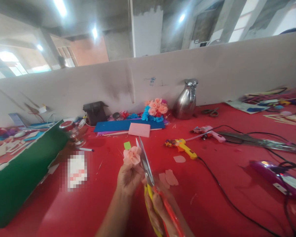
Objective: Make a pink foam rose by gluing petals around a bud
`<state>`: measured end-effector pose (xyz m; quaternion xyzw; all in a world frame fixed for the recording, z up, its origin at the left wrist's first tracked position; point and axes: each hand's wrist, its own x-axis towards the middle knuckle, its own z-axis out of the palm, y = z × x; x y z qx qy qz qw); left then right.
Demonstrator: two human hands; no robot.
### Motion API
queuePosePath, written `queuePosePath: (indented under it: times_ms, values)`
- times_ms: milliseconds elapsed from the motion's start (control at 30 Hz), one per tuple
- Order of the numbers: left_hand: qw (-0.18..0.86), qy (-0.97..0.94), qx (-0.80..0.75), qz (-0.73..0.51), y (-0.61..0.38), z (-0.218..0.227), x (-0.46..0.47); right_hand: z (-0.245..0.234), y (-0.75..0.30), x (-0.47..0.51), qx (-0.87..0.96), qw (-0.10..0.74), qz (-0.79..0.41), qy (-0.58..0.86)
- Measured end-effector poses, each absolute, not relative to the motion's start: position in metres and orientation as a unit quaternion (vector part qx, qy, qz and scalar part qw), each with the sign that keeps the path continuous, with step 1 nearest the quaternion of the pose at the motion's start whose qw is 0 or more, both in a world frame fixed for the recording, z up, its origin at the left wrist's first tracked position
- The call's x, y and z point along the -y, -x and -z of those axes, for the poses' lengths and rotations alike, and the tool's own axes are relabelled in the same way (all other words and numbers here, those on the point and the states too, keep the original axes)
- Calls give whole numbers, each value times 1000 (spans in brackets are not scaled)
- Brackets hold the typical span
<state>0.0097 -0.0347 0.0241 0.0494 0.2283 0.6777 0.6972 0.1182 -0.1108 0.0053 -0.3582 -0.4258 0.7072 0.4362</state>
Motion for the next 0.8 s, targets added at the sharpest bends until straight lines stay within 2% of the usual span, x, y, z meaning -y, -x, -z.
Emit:
queuePosePath:
  times_ms: [533, 800]
  values:
    - [705, -85, -153, -687, -4, -20, 31, -12, -117, 118, 418, 432, -705, 375]
    - [727, -36, -126, -674, 8, -18, 29, -13, -132, 97, 445, 444, -667, 399]
